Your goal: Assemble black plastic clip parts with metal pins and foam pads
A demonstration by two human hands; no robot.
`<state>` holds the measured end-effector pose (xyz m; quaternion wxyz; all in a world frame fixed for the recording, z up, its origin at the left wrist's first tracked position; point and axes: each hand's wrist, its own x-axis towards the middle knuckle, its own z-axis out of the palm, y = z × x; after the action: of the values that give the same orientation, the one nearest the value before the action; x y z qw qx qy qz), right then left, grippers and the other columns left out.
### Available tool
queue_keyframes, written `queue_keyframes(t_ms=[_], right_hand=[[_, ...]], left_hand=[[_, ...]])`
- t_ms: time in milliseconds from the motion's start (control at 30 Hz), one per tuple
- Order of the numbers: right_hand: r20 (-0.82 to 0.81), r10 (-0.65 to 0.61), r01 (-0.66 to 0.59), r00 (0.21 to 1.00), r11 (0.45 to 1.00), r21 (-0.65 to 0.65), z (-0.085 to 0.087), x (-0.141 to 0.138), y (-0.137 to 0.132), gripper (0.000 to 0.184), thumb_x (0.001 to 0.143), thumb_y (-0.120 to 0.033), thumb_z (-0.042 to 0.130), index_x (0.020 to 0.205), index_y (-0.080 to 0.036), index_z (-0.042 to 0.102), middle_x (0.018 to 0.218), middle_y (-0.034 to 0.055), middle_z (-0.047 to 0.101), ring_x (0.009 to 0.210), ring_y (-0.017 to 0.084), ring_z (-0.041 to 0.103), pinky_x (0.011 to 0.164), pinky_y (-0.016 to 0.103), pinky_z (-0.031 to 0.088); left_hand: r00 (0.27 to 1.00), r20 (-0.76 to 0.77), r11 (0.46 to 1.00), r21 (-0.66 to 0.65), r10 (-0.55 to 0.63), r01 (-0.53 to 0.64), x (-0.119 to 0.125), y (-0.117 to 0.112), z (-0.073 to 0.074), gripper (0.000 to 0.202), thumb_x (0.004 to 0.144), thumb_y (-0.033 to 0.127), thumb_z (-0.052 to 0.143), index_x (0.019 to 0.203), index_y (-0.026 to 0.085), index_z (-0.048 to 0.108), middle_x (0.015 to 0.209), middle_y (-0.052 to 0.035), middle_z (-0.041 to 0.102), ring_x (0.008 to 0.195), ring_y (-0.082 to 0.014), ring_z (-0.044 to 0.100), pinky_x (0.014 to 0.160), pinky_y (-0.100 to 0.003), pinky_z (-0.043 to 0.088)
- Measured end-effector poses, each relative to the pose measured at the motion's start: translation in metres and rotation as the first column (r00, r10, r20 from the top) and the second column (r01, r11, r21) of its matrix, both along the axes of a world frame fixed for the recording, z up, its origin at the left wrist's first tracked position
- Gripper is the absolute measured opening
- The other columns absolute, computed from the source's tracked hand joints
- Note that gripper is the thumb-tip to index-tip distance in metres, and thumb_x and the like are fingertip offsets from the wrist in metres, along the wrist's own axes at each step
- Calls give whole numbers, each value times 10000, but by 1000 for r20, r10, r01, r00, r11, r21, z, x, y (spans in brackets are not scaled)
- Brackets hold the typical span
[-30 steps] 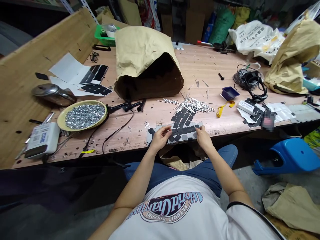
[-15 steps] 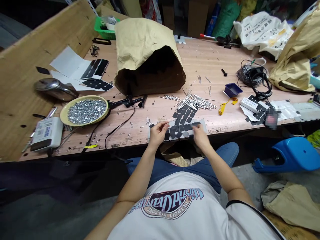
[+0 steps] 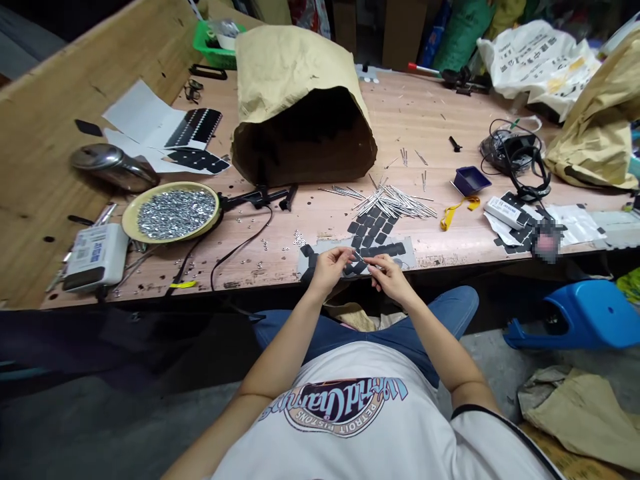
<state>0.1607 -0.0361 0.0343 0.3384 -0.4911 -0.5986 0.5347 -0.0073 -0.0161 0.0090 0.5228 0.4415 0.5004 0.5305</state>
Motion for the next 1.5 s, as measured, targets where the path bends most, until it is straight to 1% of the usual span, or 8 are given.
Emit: queue_keyframes(t_ms=[300, 567, 733, 867, 967, 1067, 1233, 1500], right_hand=[[-38, -30, 31, 999, 999, 22, 1, -6, -4, 338, 775, -474, 587, 987, -227, 678, 974, 23, 460, 495, 14, 484, 353, 173, 383], [-214, 32, -83, 976, 969, -234, -9, 9, -2, 435, 743, -514, 628, 1048, -203, 630, 524, -69, 466, 367, 46, 395, 353, 181, 328], [157, 375, -344, 914, 918, -197, -27, 16, -14, 321, 788, -443, 581, 982, -207, 678, 954, 54, 559, 543, 85, 556, 439, 231, 458], [640, 364, -428, 677, 902, -61, -59, 16, -15, 270, 846, -277, 474, 1012, -216, 679, 981, 72, 569, 710, 143, 618, 629, 267, 512], [861, 251, -451, 443, 892, -28, -80, 14, -11, 286, 849, -189, 455, 1029, -194, 677, 955, 107, 606, 755, 188, 639, 684, 294, 506], [898, 231, -517, 375, 856, -4, -85, 8, -7, 281, 834, -159, 482, 1041, -157, 672, 922, 135, 639, 814, 232, 650, 740, 327, 514], [770, 322, -636, 550, 759, 138, -63, -21, 2, 297, 888, -241, 434, 1090, -188, 645, 1049, 100, 647, 904, 209, 654, 771, 303, 532], [683, 449, -749, 576, 626, 219, -37, -78, 12, 296, 912, -264, 409, 1062, -180, 649, 994, 95, 665, 871, 199, 664, 764, 309, 546]], left_hand=[[981, 191, 997, -83, 25, -9, 15, -1, 1, 280, 595, 393, 745, 606, 133, 643, 531, 15, 588, 513, -79, 515, 556, -222, 440], [964, 208, 986, 45, -167, 161, 11, -2, 0, 326, 659, 431, 711, 753, 125, 651, 662, -1, 626, 605, -82, 553, 626, -219, 453], [981, -62, 981, 63, 185, -181, -40, 5, -4, 193, 759, 304, 632, 865, 144, 641, 792, -27, 662, 686, -103, 580, 661, -220, 463], [666, -468, 792, 138, 581, -595, -109, 5, -5, 133, 814, 229, 542, 863, 141, 628, 885, -86, 662, 818, -167, 604, 788, -299, 483], [317, -703, 605, 201, 636, -770, -157, -9, -5, 171, 814, 156, 495, 927, 131, 621, 1040, -151, 623, 1063, -249, 551, 983, -398, 404], [145, -798, 452, 172, 585, -875, -197, -29, -7, 281, 815, 129, 441, 1051, 117, 593, 1171, -191, 548, 1173, -302, 477, 1049, -462, 342], [94, -837, 336, 111, 539, -935, -245, -53, -12, 341, 816, 120, 398, 1105, 102, 580, 1183, -221, 521, 1204, -333, 451, 1065, -518, 324], [160, -896, 417, 30, 413, -908, -247, -46, -17, 561, 849, 418, 432, 1310, 101, 467, 1515, -196, 215, 1417, -353, 124, 1106, -595, 172]])
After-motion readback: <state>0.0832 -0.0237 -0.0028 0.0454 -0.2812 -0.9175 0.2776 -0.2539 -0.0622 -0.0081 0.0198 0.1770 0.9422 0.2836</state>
